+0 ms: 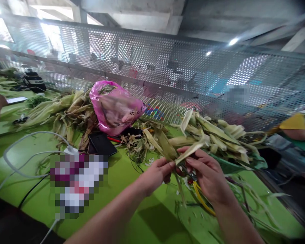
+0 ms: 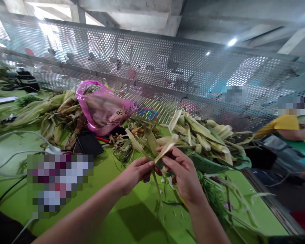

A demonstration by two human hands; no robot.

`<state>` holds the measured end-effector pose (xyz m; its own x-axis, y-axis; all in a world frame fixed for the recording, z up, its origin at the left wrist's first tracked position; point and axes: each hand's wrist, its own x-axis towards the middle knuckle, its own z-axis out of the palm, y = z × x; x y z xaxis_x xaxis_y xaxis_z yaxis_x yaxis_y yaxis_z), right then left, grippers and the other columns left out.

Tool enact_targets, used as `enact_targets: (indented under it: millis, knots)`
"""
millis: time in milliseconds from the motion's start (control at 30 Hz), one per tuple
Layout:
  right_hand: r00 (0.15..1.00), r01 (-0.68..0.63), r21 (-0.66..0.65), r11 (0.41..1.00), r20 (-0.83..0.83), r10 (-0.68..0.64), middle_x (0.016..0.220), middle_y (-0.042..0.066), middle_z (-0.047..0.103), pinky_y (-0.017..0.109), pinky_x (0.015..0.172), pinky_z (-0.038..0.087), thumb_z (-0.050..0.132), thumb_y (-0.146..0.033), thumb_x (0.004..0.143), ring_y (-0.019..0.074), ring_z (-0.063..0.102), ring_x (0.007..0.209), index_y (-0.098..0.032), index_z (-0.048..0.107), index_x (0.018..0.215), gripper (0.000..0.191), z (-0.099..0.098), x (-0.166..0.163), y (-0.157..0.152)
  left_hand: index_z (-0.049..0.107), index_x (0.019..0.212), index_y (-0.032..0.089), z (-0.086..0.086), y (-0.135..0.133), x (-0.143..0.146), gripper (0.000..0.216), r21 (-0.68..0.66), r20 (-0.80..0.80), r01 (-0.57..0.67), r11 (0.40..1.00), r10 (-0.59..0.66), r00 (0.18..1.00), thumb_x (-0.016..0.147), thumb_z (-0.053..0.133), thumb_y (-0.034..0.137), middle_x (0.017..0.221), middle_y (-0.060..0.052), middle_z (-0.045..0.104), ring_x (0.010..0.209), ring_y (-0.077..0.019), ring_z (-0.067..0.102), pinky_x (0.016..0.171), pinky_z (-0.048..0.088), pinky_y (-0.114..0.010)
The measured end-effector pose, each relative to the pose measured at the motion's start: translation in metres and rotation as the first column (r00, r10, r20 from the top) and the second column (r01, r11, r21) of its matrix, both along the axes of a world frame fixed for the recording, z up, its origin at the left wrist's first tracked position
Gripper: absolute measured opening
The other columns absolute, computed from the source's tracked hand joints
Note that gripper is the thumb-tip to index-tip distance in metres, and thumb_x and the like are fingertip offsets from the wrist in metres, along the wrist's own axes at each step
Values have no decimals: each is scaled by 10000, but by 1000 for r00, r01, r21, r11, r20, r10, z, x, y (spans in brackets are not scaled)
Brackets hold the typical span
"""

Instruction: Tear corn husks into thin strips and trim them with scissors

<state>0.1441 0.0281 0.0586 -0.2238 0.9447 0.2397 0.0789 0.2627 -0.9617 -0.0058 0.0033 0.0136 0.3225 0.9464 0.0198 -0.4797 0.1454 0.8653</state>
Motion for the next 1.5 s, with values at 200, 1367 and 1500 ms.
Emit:
enact_targets:
  millis: [200, 1367, 1500]
  knots:
    - [993, 44, -139, 989, -103, -59, 642, -35, 586, 217, 433, 440, 788, -317, 696, 95, 505, 482, -216, 671, 823, 200, 0, -6, -1, 577, 811, 137, 2, -1, -1, 429, 5, -13, 58, 998, -58, 998, 726, 665, 549, 674, 19, 510, 496, -48, 327, 510, 234, -242]
    - [941, -89, 382, 920, 334, -48, 1111, 52, 646, 327, 935, 459, 573, -316, 906, 207, 595, 1043, -268, 696, 1084, 222, -21, -12, 8, 615, 738, 130, -1, 10, -7, 388, -100, 121, -240, 966, 251, 960, 641, 753, 479, 586, 40, 464, 507, -55, 341, 504, 226, -235]
    - [945, -125, 220, 968, 323, 49, 1145, 52, 657, 326, 954, 449, 552, -353, 915, 213, 595, 1071, -269, 696, 1130, 272, -16, -11, 7, 652, 805, 111, 4, 8, -9, 430, -69, 99, -258, 964, 264, 959, 641, 754, 495, 581, 42, 449, 502, -54, 322, 503, 207, -242]
